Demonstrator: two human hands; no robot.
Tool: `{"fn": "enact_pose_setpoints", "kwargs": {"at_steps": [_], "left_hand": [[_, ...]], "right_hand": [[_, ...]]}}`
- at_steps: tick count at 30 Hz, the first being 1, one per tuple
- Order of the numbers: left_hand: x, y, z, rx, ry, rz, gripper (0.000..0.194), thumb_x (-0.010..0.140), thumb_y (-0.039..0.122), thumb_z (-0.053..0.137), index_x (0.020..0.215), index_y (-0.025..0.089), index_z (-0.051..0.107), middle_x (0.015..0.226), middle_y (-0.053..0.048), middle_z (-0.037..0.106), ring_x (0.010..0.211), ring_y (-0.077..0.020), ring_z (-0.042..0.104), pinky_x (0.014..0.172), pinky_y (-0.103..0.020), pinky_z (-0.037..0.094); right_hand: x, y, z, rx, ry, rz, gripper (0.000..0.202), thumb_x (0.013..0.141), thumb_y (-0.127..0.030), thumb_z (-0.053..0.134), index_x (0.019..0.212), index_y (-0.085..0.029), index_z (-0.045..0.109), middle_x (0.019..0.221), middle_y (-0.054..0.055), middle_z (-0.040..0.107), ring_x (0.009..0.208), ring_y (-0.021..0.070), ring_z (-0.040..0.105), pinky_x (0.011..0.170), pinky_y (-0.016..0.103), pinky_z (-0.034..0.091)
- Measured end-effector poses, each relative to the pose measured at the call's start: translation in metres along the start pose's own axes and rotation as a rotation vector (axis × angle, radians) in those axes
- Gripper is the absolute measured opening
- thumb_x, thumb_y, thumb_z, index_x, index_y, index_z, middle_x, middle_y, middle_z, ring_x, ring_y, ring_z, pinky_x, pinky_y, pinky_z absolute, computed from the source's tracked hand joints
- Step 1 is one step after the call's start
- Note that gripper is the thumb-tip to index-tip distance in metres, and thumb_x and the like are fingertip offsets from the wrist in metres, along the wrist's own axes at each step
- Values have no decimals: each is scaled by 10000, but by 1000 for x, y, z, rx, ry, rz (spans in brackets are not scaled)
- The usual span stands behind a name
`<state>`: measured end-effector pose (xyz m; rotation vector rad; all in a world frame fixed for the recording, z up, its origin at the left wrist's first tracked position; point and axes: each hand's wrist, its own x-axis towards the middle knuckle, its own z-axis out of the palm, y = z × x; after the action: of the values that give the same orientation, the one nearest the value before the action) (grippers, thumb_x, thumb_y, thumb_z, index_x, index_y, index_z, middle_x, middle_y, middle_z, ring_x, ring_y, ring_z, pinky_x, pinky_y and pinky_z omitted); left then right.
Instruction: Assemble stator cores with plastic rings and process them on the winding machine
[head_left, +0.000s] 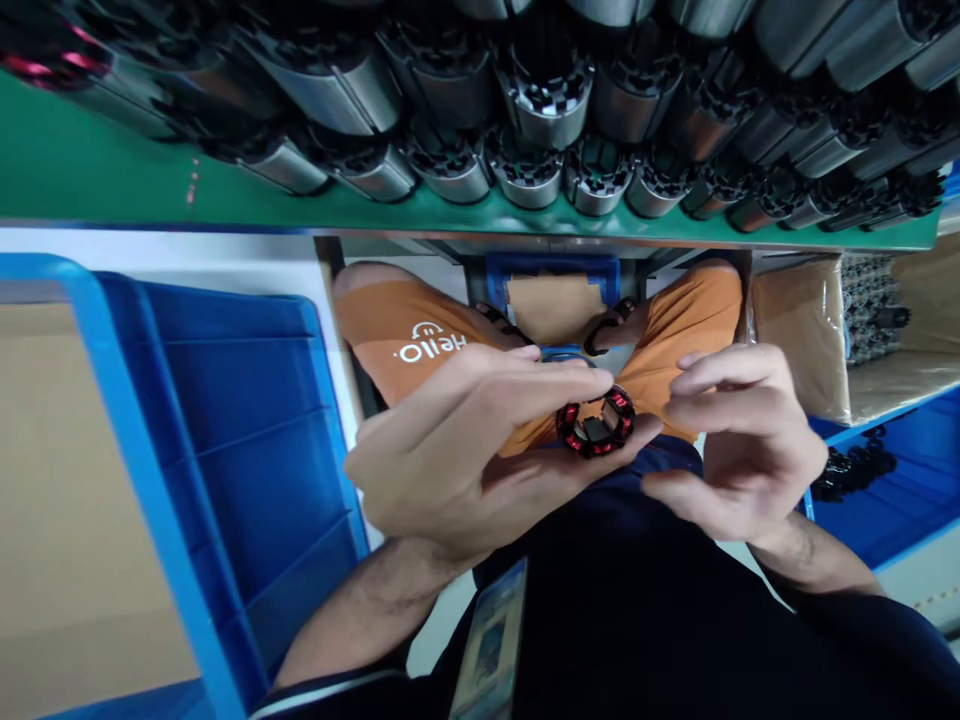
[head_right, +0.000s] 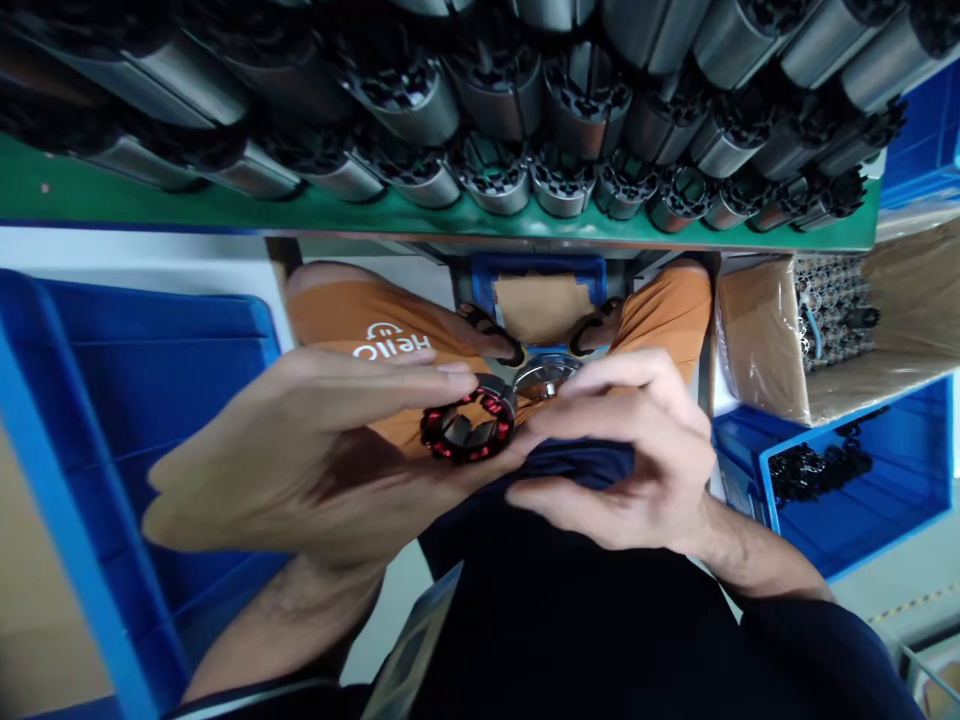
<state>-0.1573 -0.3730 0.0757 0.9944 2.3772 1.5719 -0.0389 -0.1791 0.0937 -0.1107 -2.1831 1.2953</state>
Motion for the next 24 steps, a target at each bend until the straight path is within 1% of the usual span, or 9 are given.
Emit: {"fn": "enact_pose_setpoints", "kwargs": {"at_steps": [2, 3, 6, 9, 11, 14, 17, 20, 24], "left_hand": [[-3, 0, 0, 89, 51, 79, 413, 1148, 689, 714, 1181, 311, 877, 1014, 12, 895, 900, -208, 879, 877, -480, 779], [-3, 0, 0, 118, 58, 107, 397, 1160, 674, 704, 1212, 319, 873, 1042, 17, 898, 911, -199, 879, 884, -467, 775], [1, 1, 1, 90, 101, 159, 309, 1105, 596, 840, 1205, 304, 864, 1040, 13, 896, 907, -204, 870, 848, -434, 752], [9, 5, 5, 4, 149, 156, 315, 1014, 530, 974, 1142, 276, 839, 991, 1, 890, 846, -212, 833, 752, -426, 696], [12, 10, 6, -19, 136, 122, 334, 991, 525, 997, 1136, 279, 823, 988, -1, 889, 826, -214, 818, 724, -423, 676], [13, 15, 5, -35, 88, 91, 267, 1058, 539, 914, 1166, 312, 825, 1031, 13, 897, 863, -218, 835, 743, -423, 687], [12, 14, 4, -2, 86, 103, 209, 1092, 504, 875, 1202, 332, 829, 1093, 22, 904, 932, -223, 850, 795, -427, 689], [15, 10, 4, 21, 107, 165, 256, 1076, 490, 916, 1210, 301, 809, 1105, 2, 887, 924, -204, 826, 805, -393, 683], [21, 5, 8, 0, -15, 276, 268, 1127, 414, 860, 1306, 264, 727, 1192, -54, 822, 1104, -221, 793, 930, -370, 699]], "right_hand": [[0, -8, 2, -31, -36, 3, 161, 1001, -294, 959, 1138, -264, 879, 1085, 63, 821, 927, 239, 779, 818, 422, 702], [2, -10, 2, -39, -40, 13, 83, 1028, -263, 926, 1090, -264, 870, 1072, 54, 820, 913, 225, 778, 827, 412, 702], [8, -9, -5, -67, -61, 23, 73, 1040, -220, 900, 1075, -265, 854, 1051, 45, 820, 928, 220, 785, 853, 399, 705], [12, -4, -13, -94, -49, 22, 100, 1022, -208, 905, 1085, -269, 857, 1037, 52, 818, 948, 233, 789, 866, 404, 706], [13, -2, -12, -67, -47, 6, 126, 1014, -263, 928, 1121, -269, 862, 1043, 57, 837, 953, 249, 800, 867, 425, 709], [16, -4, -6, -13, -106, -35, 233, 991, -305, 969, 1197, -273, 864, 1043, 48, 873, 898, 251, 810, 849, 448, 698], [19, -8, -2, -43, -122, -34, 58, 1062, -237, 884, 1087, -281, 855, 938, 2, 867, 792, 204, 790, 867, 436, 661], [22, -6, -6, -74, -133, -27, 70, 1109, -256, 849, 1041, -272, 846, 916, 0, 866, 787, 191, 794, 861, 417, 642], [21, -3, -11, -54, -125, -4, 92, 1048, -254, 935, 1082, -273, 851, 952, -9, 873, 811, 189, 797, 879, 406, 655]]}}
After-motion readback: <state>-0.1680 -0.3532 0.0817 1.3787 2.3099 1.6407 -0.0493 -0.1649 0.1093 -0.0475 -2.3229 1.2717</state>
